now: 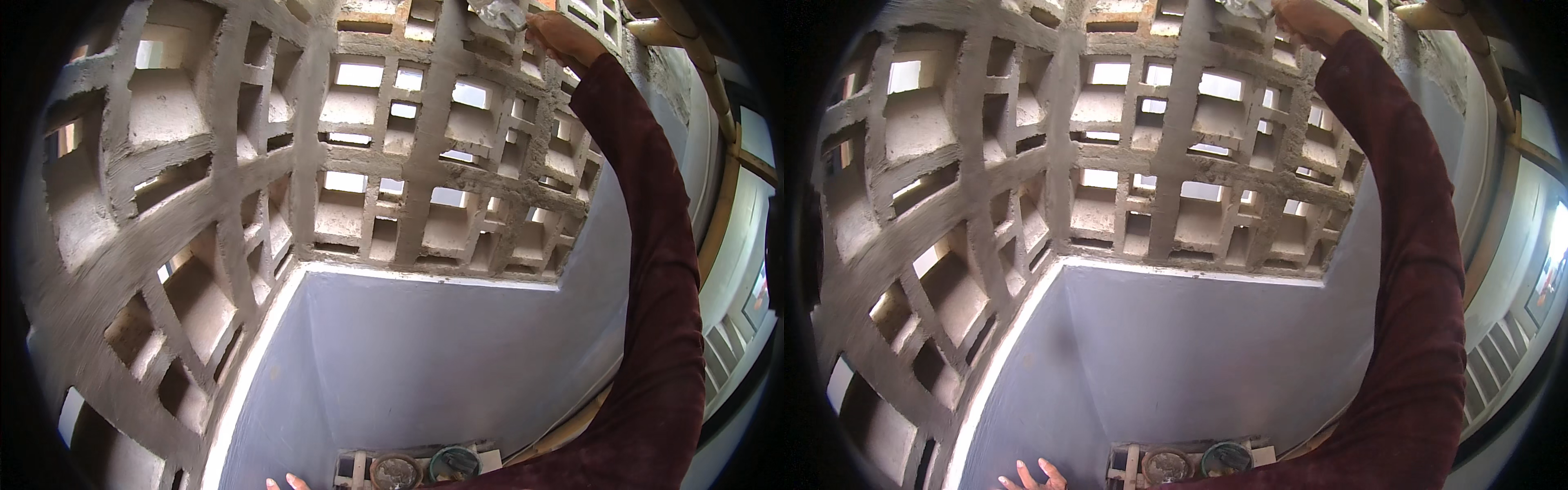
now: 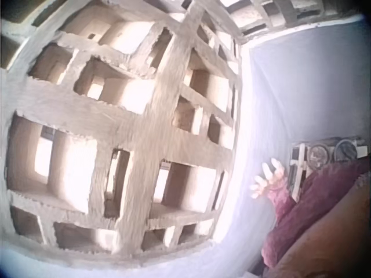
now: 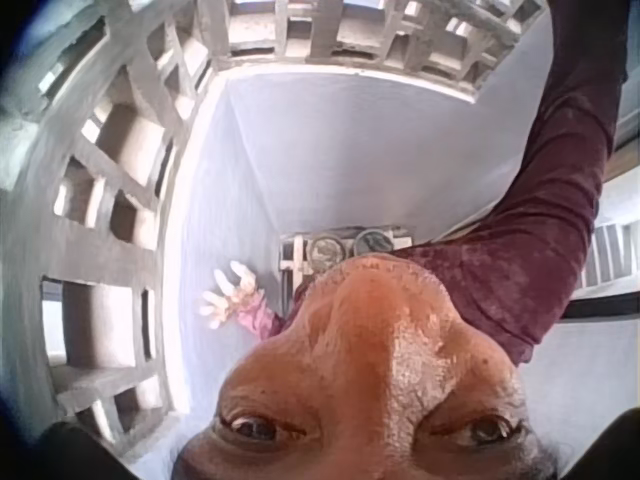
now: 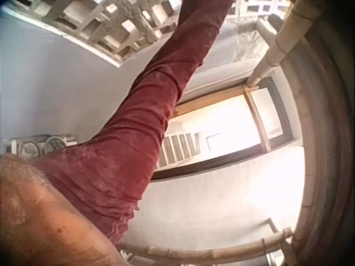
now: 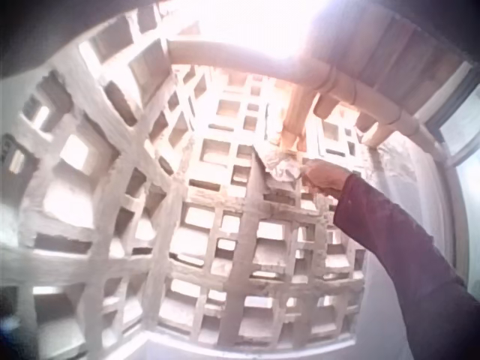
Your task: The person applies cement to a lattice wall using a trowel. They repeatedly scoop cement from a bowl and spread it over the wall's grid pattern, smoothing the surface.
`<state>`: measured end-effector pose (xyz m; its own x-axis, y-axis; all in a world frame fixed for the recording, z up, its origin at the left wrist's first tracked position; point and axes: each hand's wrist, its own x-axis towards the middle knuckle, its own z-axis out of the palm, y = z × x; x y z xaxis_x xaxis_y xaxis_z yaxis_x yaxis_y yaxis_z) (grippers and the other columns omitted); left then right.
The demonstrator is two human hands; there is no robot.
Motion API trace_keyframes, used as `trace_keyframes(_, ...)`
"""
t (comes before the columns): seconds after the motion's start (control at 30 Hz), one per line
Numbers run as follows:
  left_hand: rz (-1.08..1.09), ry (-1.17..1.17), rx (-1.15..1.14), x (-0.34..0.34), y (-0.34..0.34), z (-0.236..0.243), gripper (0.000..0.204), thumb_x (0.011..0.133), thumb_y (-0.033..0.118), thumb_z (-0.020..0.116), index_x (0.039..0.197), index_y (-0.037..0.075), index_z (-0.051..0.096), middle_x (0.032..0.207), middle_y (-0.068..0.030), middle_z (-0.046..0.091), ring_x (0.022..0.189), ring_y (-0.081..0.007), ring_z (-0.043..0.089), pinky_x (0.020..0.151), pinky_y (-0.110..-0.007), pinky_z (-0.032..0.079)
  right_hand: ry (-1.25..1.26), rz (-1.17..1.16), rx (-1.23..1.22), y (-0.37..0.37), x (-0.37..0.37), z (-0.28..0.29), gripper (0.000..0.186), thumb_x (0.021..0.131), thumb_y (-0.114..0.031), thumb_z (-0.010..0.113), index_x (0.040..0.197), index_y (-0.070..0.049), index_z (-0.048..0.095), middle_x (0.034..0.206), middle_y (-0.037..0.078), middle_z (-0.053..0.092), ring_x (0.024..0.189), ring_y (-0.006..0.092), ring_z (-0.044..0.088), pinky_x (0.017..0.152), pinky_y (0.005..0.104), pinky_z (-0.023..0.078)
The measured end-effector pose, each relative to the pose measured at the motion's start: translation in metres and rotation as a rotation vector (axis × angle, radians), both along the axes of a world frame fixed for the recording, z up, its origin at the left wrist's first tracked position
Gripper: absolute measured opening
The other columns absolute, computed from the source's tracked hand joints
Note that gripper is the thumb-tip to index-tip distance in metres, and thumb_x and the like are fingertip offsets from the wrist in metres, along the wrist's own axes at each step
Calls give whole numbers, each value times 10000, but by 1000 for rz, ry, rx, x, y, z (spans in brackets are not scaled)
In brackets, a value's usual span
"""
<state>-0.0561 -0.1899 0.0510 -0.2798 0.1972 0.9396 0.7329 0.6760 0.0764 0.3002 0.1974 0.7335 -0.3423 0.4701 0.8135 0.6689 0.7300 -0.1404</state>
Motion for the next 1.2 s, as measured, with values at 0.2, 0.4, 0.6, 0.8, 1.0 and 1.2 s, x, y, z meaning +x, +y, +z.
trace_keyframes(0.2,42,-21,-28,0,-8,-6,549,669,466,721,1160,253,597,1455,-139,278,1356,-480,110,1044,-648,-45,-523,-321,257,-50,-32,-111,398,977,-265,302,820,22,528,777,159,536,783,296,540,764,405,449)
trace_keyframes(0.4,19,-17,-49,0,-7,-4,561,658,469,720,1164,259,596,1447,-145,285,1340,-506,131,1022,-682,-20,-492,-217,128,-40,-17,-211,321,963,-228,345,811,5,505,680,206,492,649,344,519,656,457,427)
trace_keyframes(0.6,-4,-57,-53,2,-9,-10,545,659,473,727,1143,256,605,1440,-155,287,1330,-519,145,1015,-690,-24,-545,-232,5,-66,-17,-307,258,949,-215,392,863,10,486,759,221,507,689,389,529,648,469,422)
trace_keyframes(0.8,-150,201,121,-7,1,19,403,761,338,658,1054,64,624,1415,-206,332,1414,-333,51,1116,-470,-113,-340,-183,206,-48,-18,-228,318,972,-253,342,887,23,475,817,212,538,767,369,533,687,439,410)
trace_keyframes(1.0,-165,166,121,-7,6,15,383,768,343,656,1042,78,618,1425,-200,316,1414,-337,32,1105,-480,-129,-398,-200,87,-60,-17,-260,375,956,-272,358,816,40,510,807,249,560,832,422,537,754,491,407)
trace_keyframes(1.2,-164,138,121,-10,4,5,350,756,339,664,1012,107,611,1449,-182,280,1411,-355,13,1085,-509,-156,-595,-309,-89,-67,-18,-360,280,947,-272,425,855,-17,494,723,213,569,683,398,566,618,484,443)
